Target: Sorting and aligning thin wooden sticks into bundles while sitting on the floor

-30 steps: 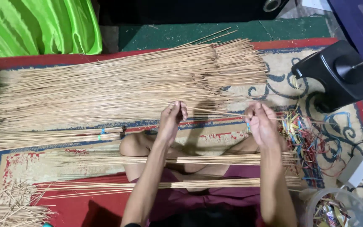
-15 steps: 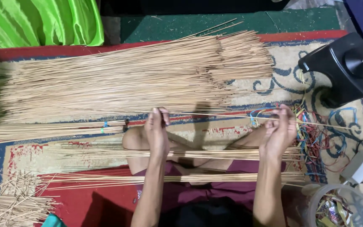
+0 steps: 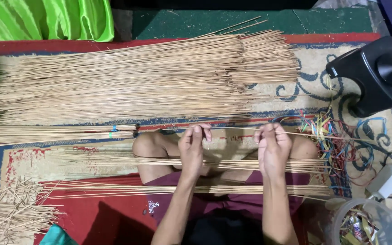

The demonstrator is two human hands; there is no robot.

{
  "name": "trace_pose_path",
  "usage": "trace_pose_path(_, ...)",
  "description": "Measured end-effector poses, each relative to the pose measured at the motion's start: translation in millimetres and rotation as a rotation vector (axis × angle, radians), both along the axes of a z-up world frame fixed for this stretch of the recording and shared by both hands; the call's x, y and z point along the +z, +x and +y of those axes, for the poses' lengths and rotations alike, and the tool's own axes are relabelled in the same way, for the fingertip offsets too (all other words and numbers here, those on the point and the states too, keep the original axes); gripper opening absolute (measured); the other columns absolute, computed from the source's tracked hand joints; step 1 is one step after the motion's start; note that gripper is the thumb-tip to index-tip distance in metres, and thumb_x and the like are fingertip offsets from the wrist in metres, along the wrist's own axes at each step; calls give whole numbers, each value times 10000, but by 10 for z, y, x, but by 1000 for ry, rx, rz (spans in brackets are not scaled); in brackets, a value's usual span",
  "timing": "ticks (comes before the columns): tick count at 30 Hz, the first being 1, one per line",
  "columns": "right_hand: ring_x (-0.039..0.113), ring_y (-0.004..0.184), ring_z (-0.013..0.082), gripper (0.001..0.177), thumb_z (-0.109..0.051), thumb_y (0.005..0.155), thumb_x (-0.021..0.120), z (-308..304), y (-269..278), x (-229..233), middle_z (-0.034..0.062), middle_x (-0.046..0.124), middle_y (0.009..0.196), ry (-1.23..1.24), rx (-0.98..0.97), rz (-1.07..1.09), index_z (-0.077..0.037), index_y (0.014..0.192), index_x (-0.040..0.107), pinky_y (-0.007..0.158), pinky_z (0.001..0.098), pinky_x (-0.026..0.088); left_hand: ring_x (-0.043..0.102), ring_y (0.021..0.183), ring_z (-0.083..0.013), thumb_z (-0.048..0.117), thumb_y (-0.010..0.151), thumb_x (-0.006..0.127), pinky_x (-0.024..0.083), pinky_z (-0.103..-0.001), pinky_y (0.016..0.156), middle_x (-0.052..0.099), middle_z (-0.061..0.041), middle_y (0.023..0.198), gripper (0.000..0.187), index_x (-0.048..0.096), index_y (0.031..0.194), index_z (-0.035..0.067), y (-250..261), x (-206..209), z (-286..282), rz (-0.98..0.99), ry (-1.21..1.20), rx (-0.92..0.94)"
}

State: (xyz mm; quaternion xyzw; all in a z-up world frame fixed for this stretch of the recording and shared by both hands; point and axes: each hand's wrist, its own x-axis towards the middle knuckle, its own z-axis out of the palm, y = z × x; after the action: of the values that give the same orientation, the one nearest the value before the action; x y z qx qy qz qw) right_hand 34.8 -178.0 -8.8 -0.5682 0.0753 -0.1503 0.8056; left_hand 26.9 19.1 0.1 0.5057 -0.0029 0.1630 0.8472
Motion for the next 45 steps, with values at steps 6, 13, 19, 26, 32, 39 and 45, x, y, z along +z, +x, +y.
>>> trace_pose_path(6,639,703,168,148,-140,1039,630,294,-127,78,105,643,840,-18,74,-48,-27,943,628,578,232,491,599,704,-181,63,1071,493,518,-314,708,644,-134,736,259,713,989,-46,-123,248,-197,11,49,-120)
trace_pose_path(13,637,645,230,198,-128,1005,651,346,-184,279,198,643,773,-81,134,-154,38,901,627,546,270,504,622,723,-183,85,1064,524,541,-310,702,683,-151,759,249,718,978,-46,-222,316,-181,9,45,-179)
trace_pose_path(19,645,672,211,274,-207,1011,657,430,-248,434,180,659,782,-12,191,-226,30,877,628,543,265,525,657,684,-204,80,1037,566,544,-326,665,706,-152,738,244,751,937,-43,-287,541,-184,-122,105,-115)
trace_pose_path(26,536,590,168,310,-234,987,691,507,-294,602,132,563,651,-113,142,-352,37,850,631,525,240,455,667,645,-181,144,970,693,554,-311,632,750,-174,761,228,743,1013,-75,-404,613,-255,-136,25,-37)
trace_pose_path(32,528,577,182,315,-218,966,716,617,-364,585,134,549,620,-91,107,-422,52,826,634,513,257,452,660,606,-181,89,960,700,539,-307,589,737,-152,721,154,766,924,-45,-430,762,-295,-141,79,46)
trace_pose_path(39,485,579,155,295,-233,995,690,503,-280,663,98,565,627,-170,39,-449,1,834,613,590,274,432,634,624,-207,78,976,672,524,-336,649,730,-123,698,151,766,915,-23,-374,753,-163,-206,149,126)
trace_pose_path(45,523,543,161,278,-191,966,721,604,-291,709,111,585,607,-150,85,-441,13,800,631,575,281,447,655,621,-210,84,980,665,533,-332,648,739,-110,695,163,766,900,-16,-377,796,-210,-229,196,142)
